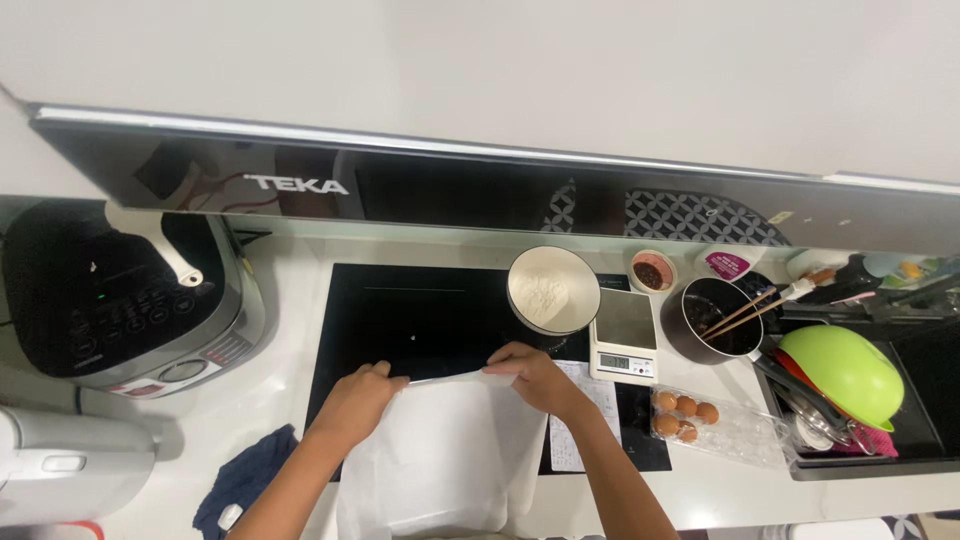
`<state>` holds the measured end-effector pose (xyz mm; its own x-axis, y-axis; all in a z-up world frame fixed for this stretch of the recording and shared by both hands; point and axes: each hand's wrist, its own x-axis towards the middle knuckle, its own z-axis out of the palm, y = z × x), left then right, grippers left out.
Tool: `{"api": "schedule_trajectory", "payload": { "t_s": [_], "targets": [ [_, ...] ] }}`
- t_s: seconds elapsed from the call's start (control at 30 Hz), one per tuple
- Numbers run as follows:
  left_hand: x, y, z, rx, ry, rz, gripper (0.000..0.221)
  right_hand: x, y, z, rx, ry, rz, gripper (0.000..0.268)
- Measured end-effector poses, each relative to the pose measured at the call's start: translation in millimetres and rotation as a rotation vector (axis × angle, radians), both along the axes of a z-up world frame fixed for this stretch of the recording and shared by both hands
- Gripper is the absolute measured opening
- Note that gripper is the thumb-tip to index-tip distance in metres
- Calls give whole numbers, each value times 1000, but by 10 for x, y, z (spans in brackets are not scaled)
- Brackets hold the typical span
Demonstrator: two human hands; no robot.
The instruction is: Prepare a metal baking pan by cutting and fitting parchment paper inside it.
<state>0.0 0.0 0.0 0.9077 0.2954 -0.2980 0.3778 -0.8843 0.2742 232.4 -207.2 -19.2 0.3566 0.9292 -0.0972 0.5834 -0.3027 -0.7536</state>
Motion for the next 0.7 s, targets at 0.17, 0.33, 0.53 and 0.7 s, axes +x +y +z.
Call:
{"api": "schedule_trajectory", "payload": {
  "t_s": [0.17,0.33,0.53,0.7],
  "targets": [
    [-133,0,-6,-3,-55,51,50,-37,84,90,-19,18,223,39],
    [-142,27,-191,6,-127,100,53,-59,374,-1,-98,-75,331,20],
    [-21,32,-250,1,-143,196,57,-208,646,-208,-328,-393,331,20],
    [54,50,-405,34,-132,207,39,-363,656,-195,-211,-511,354,41]
  ]
}}
